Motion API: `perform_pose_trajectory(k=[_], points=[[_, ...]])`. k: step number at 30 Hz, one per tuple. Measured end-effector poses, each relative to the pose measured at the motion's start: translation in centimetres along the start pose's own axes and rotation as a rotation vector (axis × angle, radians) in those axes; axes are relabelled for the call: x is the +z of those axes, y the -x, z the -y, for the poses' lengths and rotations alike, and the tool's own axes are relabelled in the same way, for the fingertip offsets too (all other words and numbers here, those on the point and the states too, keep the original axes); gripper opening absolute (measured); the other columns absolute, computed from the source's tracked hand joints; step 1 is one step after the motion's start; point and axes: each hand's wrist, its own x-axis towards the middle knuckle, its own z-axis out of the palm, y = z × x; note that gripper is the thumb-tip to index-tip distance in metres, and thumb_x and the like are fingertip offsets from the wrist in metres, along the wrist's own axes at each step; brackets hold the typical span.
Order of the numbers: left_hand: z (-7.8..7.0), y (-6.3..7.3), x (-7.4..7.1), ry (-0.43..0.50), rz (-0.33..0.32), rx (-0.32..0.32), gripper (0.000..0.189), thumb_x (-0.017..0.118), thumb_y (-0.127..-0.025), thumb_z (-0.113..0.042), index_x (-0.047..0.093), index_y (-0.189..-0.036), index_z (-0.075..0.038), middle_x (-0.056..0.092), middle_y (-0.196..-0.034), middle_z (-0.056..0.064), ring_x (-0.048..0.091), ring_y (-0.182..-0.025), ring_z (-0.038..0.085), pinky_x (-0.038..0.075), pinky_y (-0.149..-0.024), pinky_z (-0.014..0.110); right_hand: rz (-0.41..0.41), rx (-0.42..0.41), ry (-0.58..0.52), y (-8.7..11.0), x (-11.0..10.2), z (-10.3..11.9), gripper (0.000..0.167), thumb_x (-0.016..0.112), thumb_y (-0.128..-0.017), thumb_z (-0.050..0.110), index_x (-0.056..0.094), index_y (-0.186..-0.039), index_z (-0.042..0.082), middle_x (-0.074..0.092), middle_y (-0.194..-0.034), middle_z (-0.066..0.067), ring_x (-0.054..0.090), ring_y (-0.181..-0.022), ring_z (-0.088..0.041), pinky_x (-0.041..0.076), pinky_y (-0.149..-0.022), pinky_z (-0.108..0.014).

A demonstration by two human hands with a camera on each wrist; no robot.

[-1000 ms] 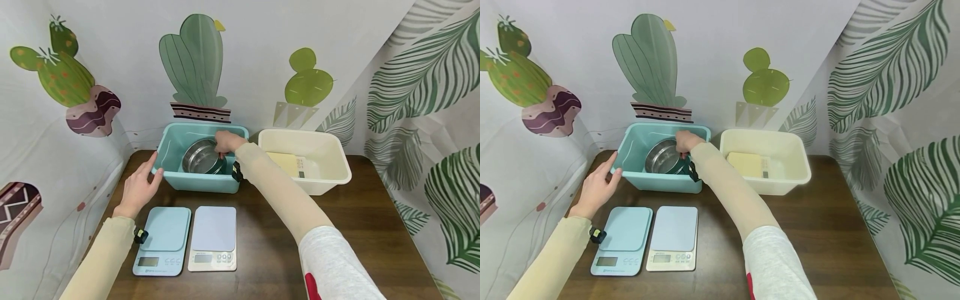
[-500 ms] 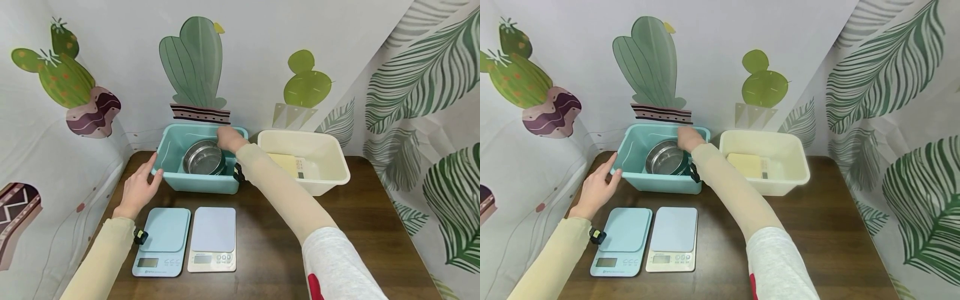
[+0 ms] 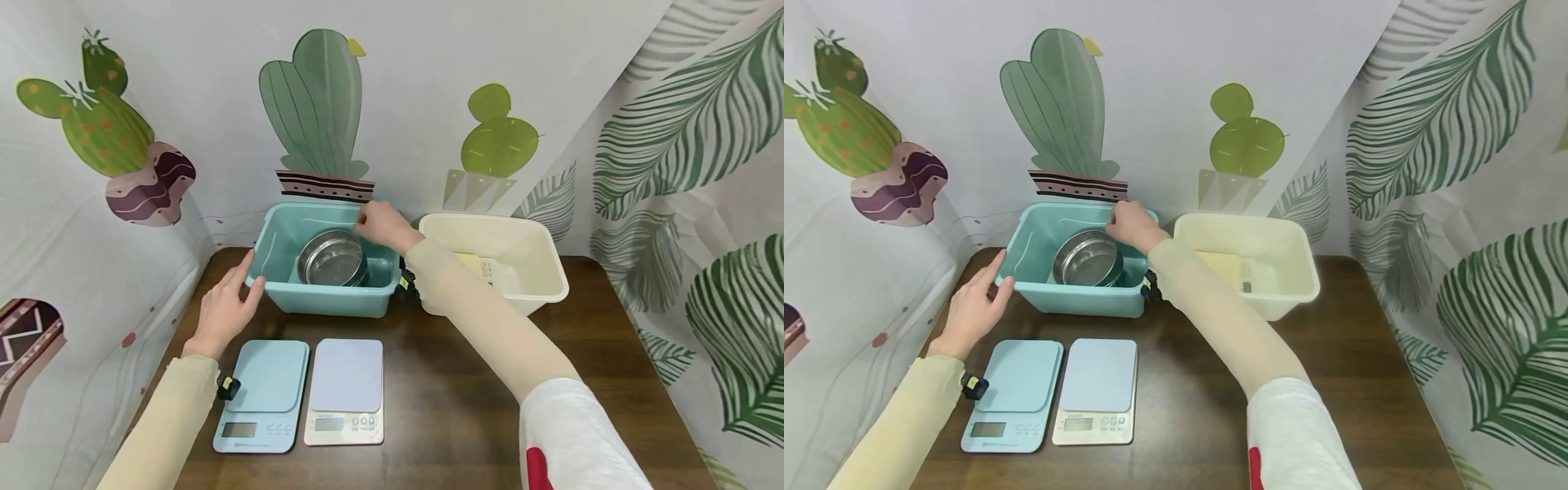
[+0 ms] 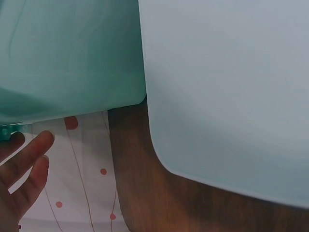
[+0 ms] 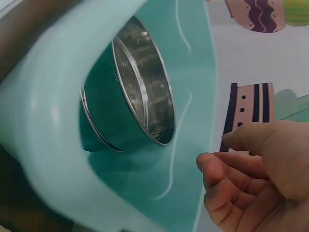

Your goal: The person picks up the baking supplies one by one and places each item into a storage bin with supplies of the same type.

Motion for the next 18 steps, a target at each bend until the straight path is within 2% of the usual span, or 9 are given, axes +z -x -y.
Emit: perform_pose_trajectory(k=[3, 7, 9, 18], points=[[0.0, 0.0, 0.0, -0.001, -0.001, -0.002, 0.064, 0.047, -0.109, -0.041, 0.029, -0.167, -0.021, 0.054, -0.147, 0.028, 0.066, -0.099, 0.051, 0.05, -0.078, 0.068, -0.021, -0.028, 0.009, 0.9, -0.5, -0.1, 0.026, 0.055, -0.106, 0.017, 0.075, -0.107, 0.002, 0.07, -0.083, -0.007, 0.057, -0.063, -0.015, 0.047, -0.065, -0.03], [0.0, 0.0, 0.1, -0.001, 0.0, -0.003, 0.064, 0.047, -0.109, -0.041, 0.028, -0.167, -0.021, 0.055, -0.145, 0.028, 0.066, -0.097, 0.049, 0.05, -0.078, 0.069, -0.05, -0.051, 0.043, 2.1, -0.9, -0.1, 0.028, 0.054, -0.106, 0.019, 0.076, -0.114, 0.003, 0.074, -0.103, -0.011, 0.059, -0.072, -0.017, 0.05, -0.073, -0.031], [0.0, 0.0, 0.1, -0.002, -0.001, -0.003, 0.064, 0.047, -0.109, -0.041, 0.028, -0.167, -0.021, 0.055, -0.145, 0.028, 0.066, -0.097, 0.049, 0.05, -0.077, 0.069, -0.056, -0.06, 0.05, 2.8, -1.0, -0.2, 0.028, 0.055, -0.106, 0.019, 0.076, -0.115, 0.002, 0.075, -0.105, -0.011, 0.059, -0.072, -0.017, 0.05, -0.073, -0.031], [0.1, 0.0, 0.0, 0.0, -0.003, 0.003, 0.064, 0.048, -0.109, -0.041, 0.029, -0.167, -0.02, 0.055, -0.145, 0.029, 0.065, -0.099, 0.052, 0.05, -0.078, 0.07, -0.104, -0.107, 0.065, 5.5, -1.0, -0.7, 0.024, 0.057, -0.105, 0.017, 0.075, -0.112, 0.003, 0.075, -0.095, -0.009, 0.064, -0.073, -0.017, 0.053, -0.074, -0.031]])
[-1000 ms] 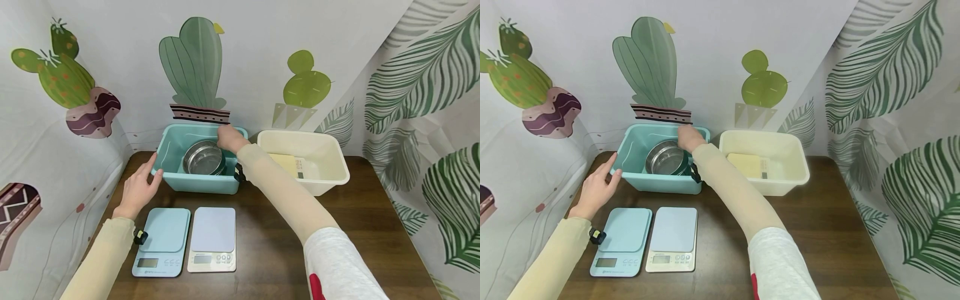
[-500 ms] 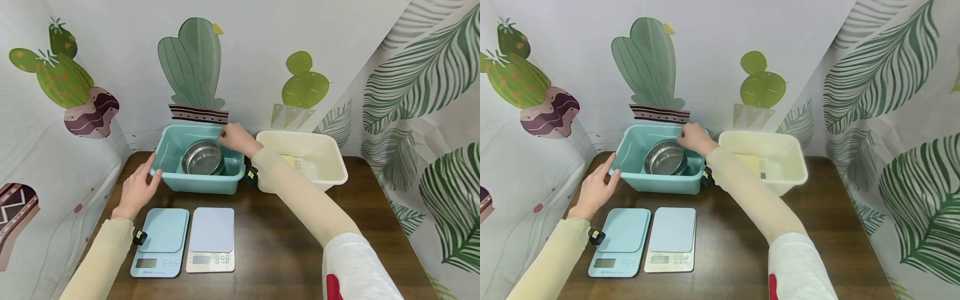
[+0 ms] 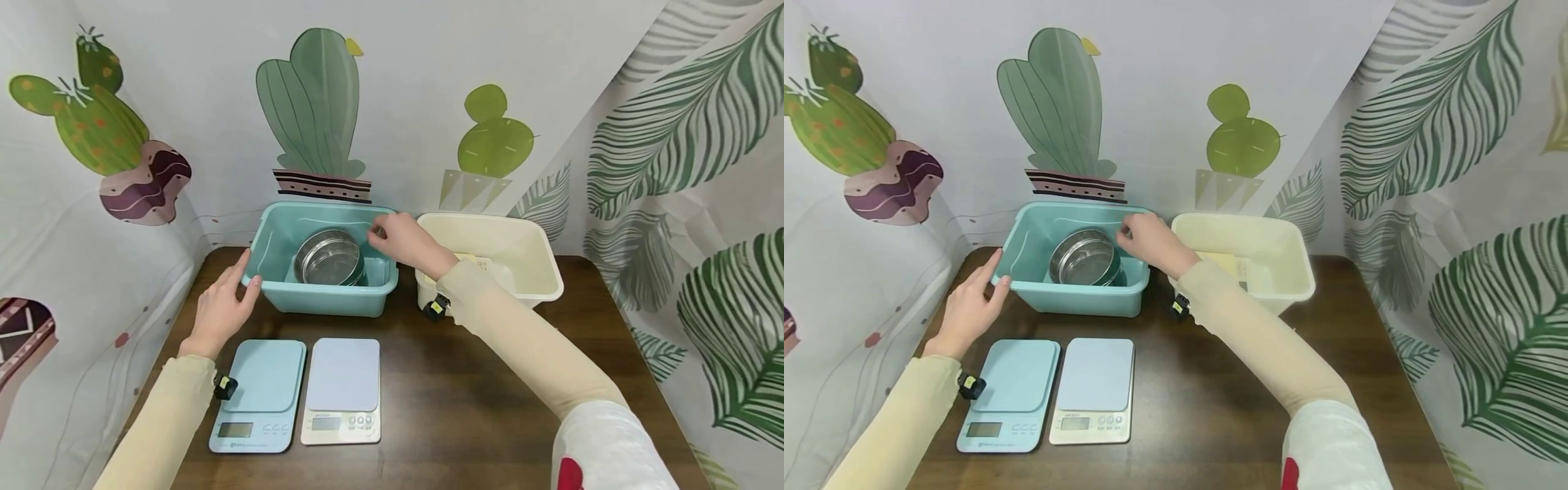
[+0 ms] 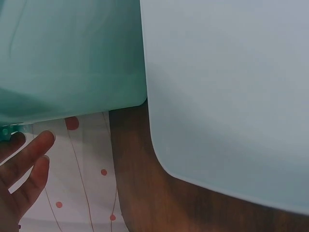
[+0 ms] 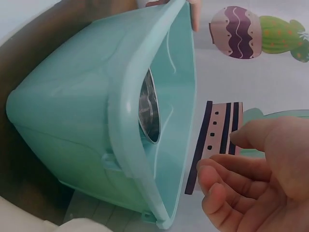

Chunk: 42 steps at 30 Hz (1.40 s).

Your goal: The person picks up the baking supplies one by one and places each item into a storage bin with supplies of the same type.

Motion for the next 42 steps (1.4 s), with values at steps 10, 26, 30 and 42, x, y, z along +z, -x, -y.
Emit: perform_pose_trajectory(k=[10, 26, 30, 42], points=[[-0.1, 0.0, -0.1, 0.003, 0.018, -0.018, 0.065, 0.046, -0.109, -0.043, 0.027, -0.167, -0.021, 0.052, -0.148, 0.029, 0.063, -0.108, 0.055, 0.048, -0.083, 0.072, -0.069, -0.042, 0.005, 2.4, -0.5, -0.8, 0.023, 0.06, -0.102, 0.014, 0.076, -0.112, 0.0, 0.075, -0.092, -0.01, 0.064, -0.077, -0.02, 0.053, -0.074, -0.035], [-0.5, -0.1, -0.2, 0.003, 0.026, -0.029, 0.065, 0.045, -0.11, -0.043, 0.025, -0.167, -0.021, 0.052, -0.146, 0.029, 0.063, -0.105, 0.053, 0.048, -0.082, 0.071, -0.139, 0.004, -0.024, 7.4, -1.1, -2.9, 0.023, 0.06, -0.102, 0.015, 0.075, -0.112, 0.001, 0.073, -0.094, -0.009, 0.067, -0.083, -0.023, 0.055, -0.079, -0.038], [-0.5, 0.1, -0.2, 0.009, 0.022, -0.029, 0.065, 0.044, -0.11, -0.043, 0.025, -0.168, -0.022, 0.052, -0.148, 0.029, 0.062, -0.109, 0.054, 0.047, -0.084, 0.072, -0.152, 0.009, -0.022, 8.6, -1.3, -3.6, 0.023, 0.06, -0.102, 0.015, 0.075, -0.113, 0.001, 0.073, -0.093, -0.009, 0.067, -0.081, -0.023, 0.054, -0.079, -0.039], [-0.3, 0.1, -0.1, 0.01, 0.02, -0.024, 0.064, 0.044, -0.11, -0.043, 0.025, -0.168, -0.022, 0.05, -0.15, 0.029, 0.061, -0.111, 0.056, 0.046, -0.085, 0.073, -0.219, 0.04, -0.054, 12.3, -1.6, -5.7, 0.024, 0.058, -0.102, 0.015, 0.076, -0.112, 0.002, 0.073, -0.097, -0.008, 0.067, -0.084, -0.022, 0.054, -0.08, -0.039]])
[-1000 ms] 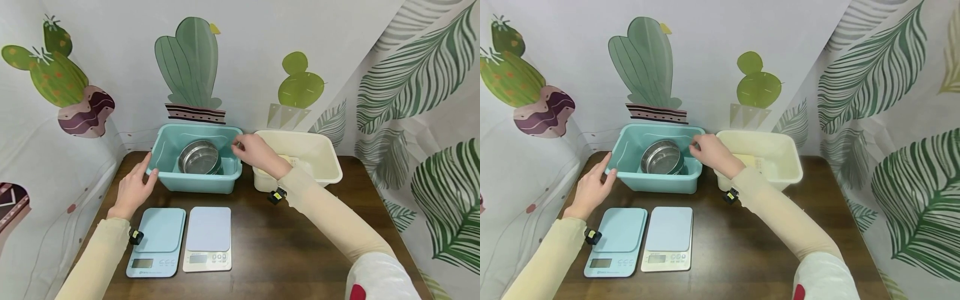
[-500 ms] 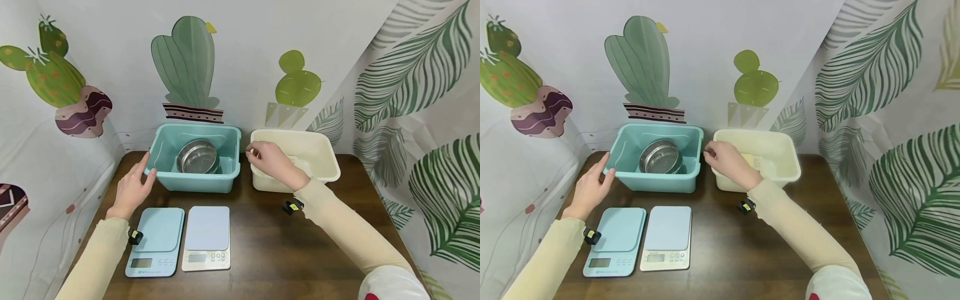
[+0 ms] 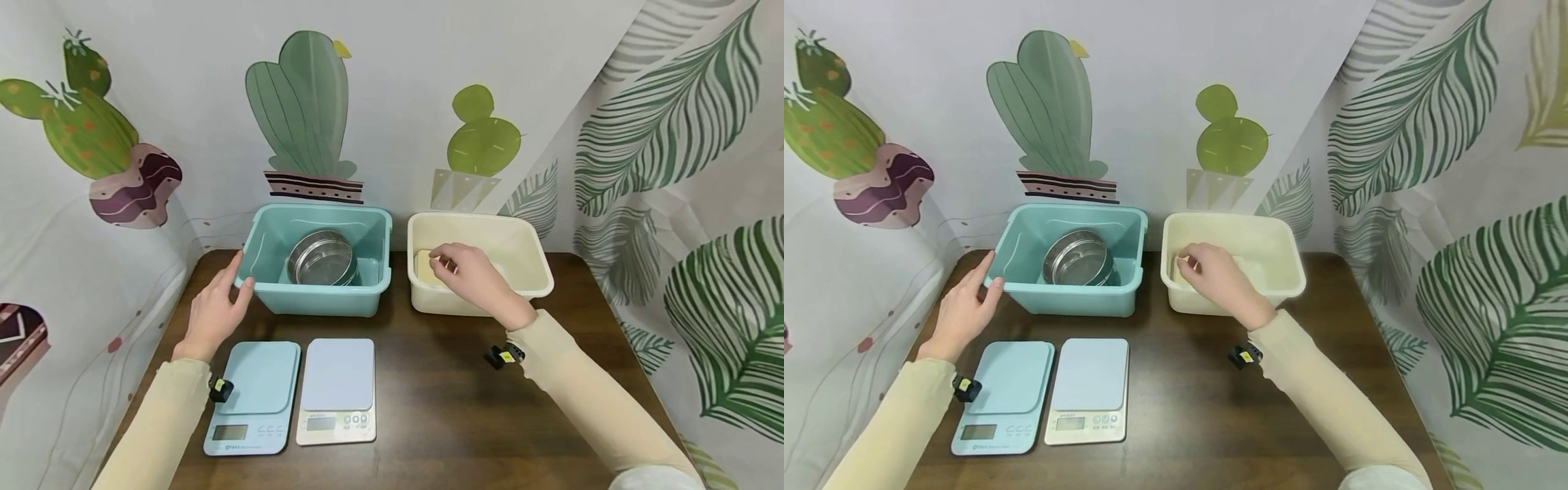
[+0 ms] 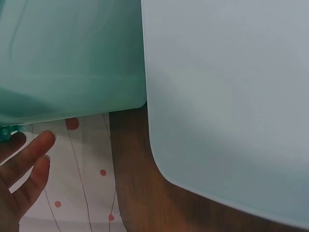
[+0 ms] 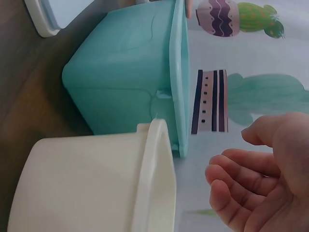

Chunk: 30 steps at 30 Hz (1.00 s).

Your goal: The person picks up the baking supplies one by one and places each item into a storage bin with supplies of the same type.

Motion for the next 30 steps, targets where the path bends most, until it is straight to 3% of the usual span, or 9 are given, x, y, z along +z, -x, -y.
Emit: perform_pose_trajectory(k=[15, 30], points=[[0.2, 0.0, 0.0, 0.002, -0.017, 0.0, 0.064, 0.046, -0.109, -0.042, 0.026, -0.167, -0.024, 0.052, -0.148, 0.029, 0.062, -0.109, 0.055, 0.046, -0.085, 0.073, -0.109, 0.078, -0.021, 4.0, -1.0, -4.2, 0.022, 0.062, -0.102, 0.012, 0.075, -0.115, -0.001, 0.073, -0.096, -0.009, 0.068, -0.086, -0.024, 0.057, -0.077, -0.041], [0.1, -0.1, 0.3, -0.004, -0.022, 0.005, 0.064, 0.046, -0.109, -0.041, 0.027, -0.167, -0.023, 0.053, -0.147, 0.029, 0.063, -0.107, 0.054, 0.047, -0.083, 0.072, -0.16, 0.145, -0.001, 6.4, -2.1, -6.5, 0.023, 0.061, -0.103, 0.012, 0.075, -0.115, -0.001, 0.075, -0.1, -0.012, 0.068, -0.088, -0.025, 0.057, -0.079, -0.047]])
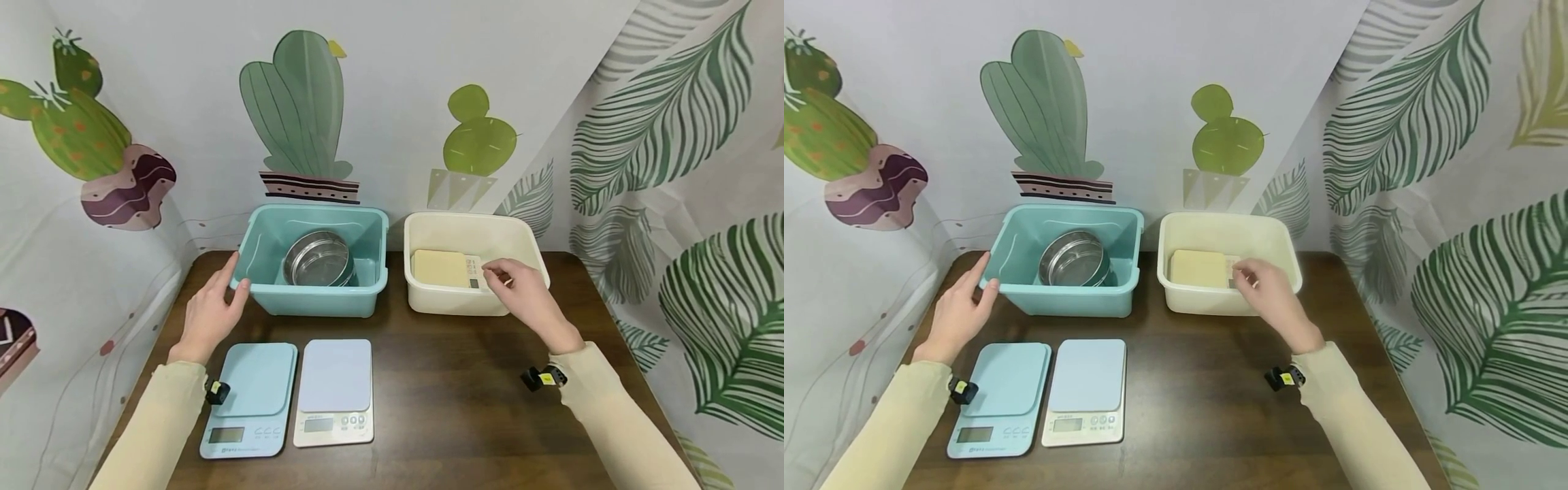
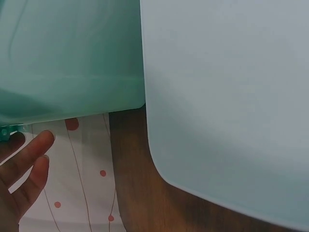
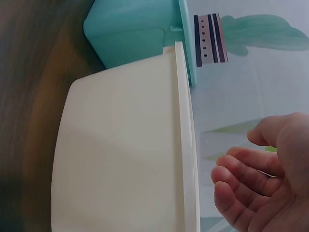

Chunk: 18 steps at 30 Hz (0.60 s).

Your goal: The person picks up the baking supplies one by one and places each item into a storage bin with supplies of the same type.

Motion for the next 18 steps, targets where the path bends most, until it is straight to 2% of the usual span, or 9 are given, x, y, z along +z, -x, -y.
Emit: perform_pose_trajectory(k=[4, 12, 18], points=[[0.0, 0.0, 0.0, 0.003, 0.002, -0.005, 0.064, 0.046, -0.109, -0.041, 0.026, -0.167, -0.023, 0.052, -0.148, 0.029, 0.062, -0.109, 0.055, 0.046, -0.084, 0.073, -0.011, 0.024, 0.001, 0.3, -0.5, -0.3, 0.023, 0.061, -0.103, 0.013, 0.076, -0.115, 0.0, 0.075, -0.101, -0.013, 0.068, -0.089, -0.026, 0.057, -0.079, -0.048], [0.2, 0.0, 0.0, 0.004, -0.005, -0.004, 0.064, 0.047, -0.109, -0.04, 0.027, -0.167, -0.024, 0.053, -0.147, 0.028, 0.064, -0.101, 0.051, 0.048, -0.081, 0.071, -0.051, 0.066, 0.013, 0.9, -1.4, -1.4, 0.024, 0.061, -0.104, 0.016, 0.076, -0.115, 0.0, 0.076, -0.099, -0.013, 0.068, -0.087, -0.026, 0.056, -0.078, -0.042], [0.1, -0.1, 0.2, 0.012, -0.004, 0.0, 0.064, 0.047, -0.109, -0.04, 0.027, -0.167, -0.023, 0.053, -0.147, 0.028, 0.064, -0.105, 0.053, 0.048, -0.082, 0.072, -0.115, 0.079, 0.033, 1.5, -1.9, -2.8, 0.025, 0.06, -0.103, 0.015, 0.076, -0.115, 0.0, 0.074, -0.098, -0.014, 0.067, -0.085, -0.026, 0.049, -0.074, -0.019]])
